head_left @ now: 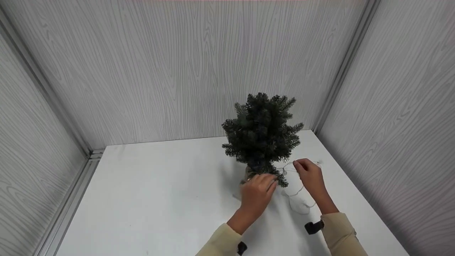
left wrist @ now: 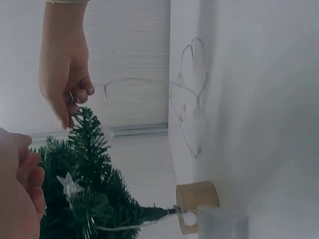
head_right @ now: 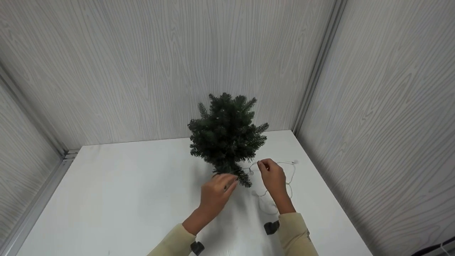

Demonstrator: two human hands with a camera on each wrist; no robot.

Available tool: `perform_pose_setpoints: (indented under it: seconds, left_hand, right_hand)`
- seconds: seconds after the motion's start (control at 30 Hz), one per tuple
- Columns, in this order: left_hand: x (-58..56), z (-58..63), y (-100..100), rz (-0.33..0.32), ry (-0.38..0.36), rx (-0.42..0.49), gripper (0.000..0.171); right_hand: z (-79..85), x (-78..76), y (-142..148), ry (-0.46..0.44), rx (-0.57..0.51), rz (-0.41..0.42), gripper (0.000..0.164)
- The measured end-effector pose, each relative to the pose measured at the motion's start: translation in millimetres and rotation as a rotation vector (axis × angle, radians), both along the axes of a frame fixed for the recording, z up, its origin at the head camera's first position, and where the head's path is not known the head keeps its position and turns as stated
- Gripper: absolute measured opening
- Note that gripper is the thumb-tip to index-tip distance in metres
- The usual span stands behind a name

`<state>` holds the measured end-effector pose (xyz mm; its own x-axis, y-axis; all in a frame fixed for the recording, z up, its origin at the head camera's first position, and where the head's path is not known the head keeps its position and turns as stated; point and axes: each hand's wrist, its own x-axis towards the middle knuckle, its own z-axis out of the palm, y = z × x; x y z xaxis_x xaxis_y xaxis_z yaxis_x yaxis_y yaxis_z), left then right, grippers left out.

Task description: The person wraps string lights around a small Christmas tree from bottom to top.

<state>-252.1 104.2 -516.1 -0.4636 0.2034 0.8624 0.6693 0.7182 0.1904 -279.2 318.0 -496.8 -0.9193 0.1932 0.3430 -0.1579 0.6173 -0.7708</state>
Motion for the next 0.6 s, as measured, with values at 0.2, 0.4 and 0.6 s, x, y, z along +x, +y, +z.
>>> perform_pose_setpoints:
  seconds: [0.2, 0.4, 0.6]
  left_hand:
    - [-2.3, 9.5, 38, 0.052, -0.064, -0.024, 0.015]
    - [-6.6, 20.3, 61, 0.118, -0.148, -0.061, 0.018]
    - [-13.4, 20.2, 69, 0.072, -0.223, 0.012, 0.019]
  right_hand:
    - [5.1, 6.6, -2, -0.004, -0.061, 0.026, 0.029]
    - [9.3, 14.3, -2, -0.001, -0.146, 0.055, 0.030]
    - [9.6, 19.0, 4, -0.022, -0.203, 0.066, 0.033]
